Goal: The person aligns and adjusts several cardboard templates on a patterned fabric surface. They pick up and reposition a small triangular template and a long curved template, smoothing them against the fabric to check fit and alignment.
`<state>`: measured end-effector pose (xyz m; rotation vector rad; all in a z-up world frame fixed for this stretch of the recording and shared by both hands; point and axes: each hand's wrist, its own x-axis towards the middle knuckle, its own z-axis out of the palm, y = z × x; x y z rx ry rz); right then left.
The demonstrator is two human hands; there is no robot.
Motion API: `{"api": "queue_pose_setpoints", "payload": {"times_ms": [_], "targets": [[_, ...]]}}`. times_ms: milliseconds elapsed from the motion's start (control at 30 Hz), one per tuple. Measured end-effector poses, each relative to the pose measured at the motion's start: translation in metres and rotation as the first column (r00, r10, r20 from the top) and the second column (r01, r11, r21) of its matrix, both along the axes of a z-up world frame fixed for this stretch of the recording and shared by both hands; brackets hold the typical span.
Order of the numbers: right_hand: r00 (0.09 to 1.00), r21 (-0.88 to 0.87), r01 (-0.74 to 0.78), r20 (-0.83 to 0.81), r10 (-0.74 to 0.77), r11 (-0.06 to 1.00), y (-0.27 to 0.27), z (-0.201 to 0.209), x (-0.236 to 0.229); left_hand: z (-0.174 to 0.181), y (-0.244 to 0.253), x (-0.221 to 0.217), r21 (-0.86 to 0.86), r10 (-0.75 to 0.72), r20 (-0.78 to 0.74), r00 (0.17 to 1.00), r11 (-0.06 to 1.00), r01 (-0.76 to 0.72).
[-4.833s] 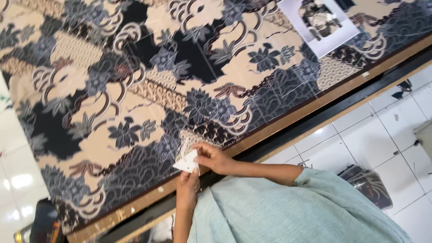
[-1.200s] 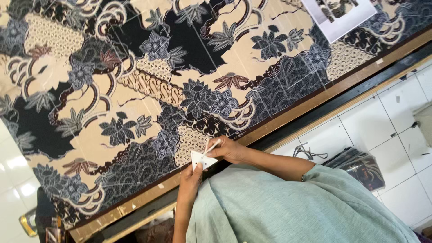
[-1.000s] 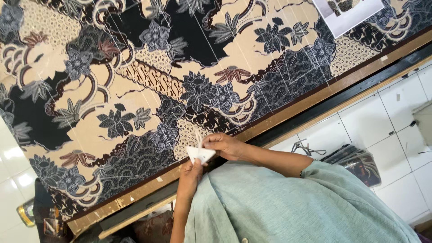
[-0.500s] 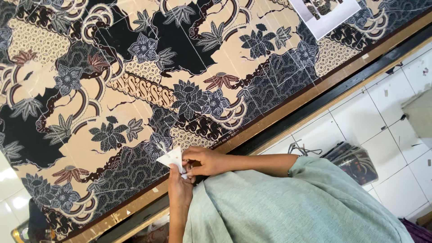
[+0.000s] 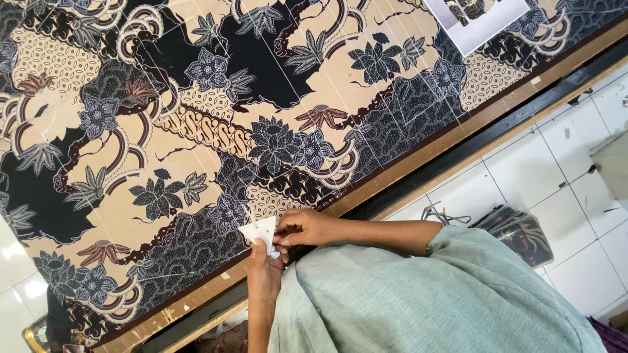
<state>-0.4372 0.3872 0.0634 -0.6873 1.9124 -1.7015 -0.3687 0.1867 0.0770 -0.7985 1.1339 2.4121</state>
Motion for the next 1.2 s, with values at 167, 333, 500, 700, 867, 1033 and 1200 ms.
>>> {"api": "queue_pose_setpoints", "payload": {"times_ms": [167, 333, 500, 700, 867, 1033, 1200], "targets": [[0.993, 0.026, 0.085, 0.085, -0.087, 0.996, 0.009, -0.011, 0.01, 0.009, -0.001, 0.012, 0.006, 0.001, -0.045, 0.999, 1.0, 0.0], [0.994, 0.014, 0.096, 0.051, -0.096, 0.995, 0.006, 0.007, 0.041, 0.004, 0.0, 0.028, 0.072, 0.036, -0.053, 0.998, 0.997, -0.032], [0.975, -0.001, 0.035, -0.22, -0.034, 0.999, -0.006, 0.023, 0.064, -0.01, 0.002, 0.053, 0.18, 0.016, -0.044, 0.999, 0.984, -0.008], [0.892, 0.071, 0.07, -0.451, -0.031, 0.995, -0.017, 0.007, 0.099, -0.025, 0.003, 0.097, 0.304, 0.034, -0.04, 0.999, 0.953, -0.02], [0.913, 0.103, 0.016, -0.406, 0.028, 0.995, -0.013, 0.003, 0.131, -0.027, 0.007, 0.132, 0.398, 0.095, -0.079, 0.992, 0.916, -0.056], [0.897, 0.125, -0.018, -0.436, 0.071, 0.992, -0.014, 0.014, 0.149, -0.02, 0.008, 0.152, 0.384, 0.135, -0.063, 0.989, 0.918, -0.101], [0.9, 0.061, -0.029, -0.432, 0.053, 0.998, -0.016, 0.029, 0.159, -0.012, 0.009, 0.166, 0.372, 0.182, -0.029, 0.983, 0.915, -0.158]]}}
